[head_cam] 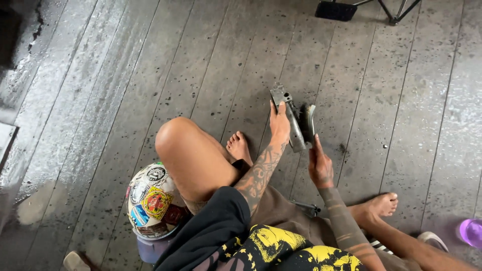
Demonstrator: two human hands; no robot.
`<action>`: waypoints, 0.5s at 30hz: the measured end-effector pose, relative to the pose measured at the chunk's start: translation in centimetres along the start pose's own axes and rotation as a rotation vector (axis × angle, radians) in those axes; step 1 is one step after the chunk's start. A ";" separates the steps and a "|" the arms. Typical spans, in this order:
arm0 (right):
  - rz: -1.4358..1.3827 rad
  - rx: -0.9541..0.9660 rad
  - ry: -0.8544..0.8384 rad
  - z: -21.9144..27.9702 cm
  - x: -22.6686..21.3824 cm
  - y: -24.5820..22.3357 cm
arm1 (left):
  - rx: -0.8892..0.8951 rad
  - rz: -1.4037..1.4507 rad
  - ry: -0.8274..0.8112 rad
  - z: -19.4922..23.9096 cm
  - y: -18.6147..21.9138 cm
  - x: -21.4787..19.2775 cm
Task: A person is sitting on the floor and using a wire brush to clean a metal engine component.
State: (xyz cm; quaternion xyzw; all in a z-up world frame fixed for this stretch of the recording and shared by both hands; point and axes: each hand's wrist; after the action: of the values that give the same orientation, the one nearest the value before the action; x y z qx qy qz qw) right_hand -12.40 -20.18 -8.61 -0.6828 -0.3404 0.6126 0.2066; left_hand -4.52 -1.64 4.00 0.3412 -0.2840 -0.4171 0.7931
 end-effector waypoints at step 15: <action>0.067 -0.098 0.081 -0.2 1.4 3.7 | -0.019 -0.002 0.051 -1.4 -2.1 -0.1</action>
State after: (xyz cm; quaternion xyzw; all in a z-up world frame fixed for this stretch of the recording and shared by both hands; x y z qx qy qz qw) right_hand -11.34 -21.70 -12.17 -0.7274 -0.3381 0.5736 0.1659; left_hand -4.51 -2.05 1.48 0.3445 -0.2594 -0.4117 0.8028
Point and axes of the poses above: each hand's wrist, its own z-axis away from the middle knuckle, its own x-axis out of the palm, y = z × x, and after that the axes turned 2 degrees about -z, right-handed
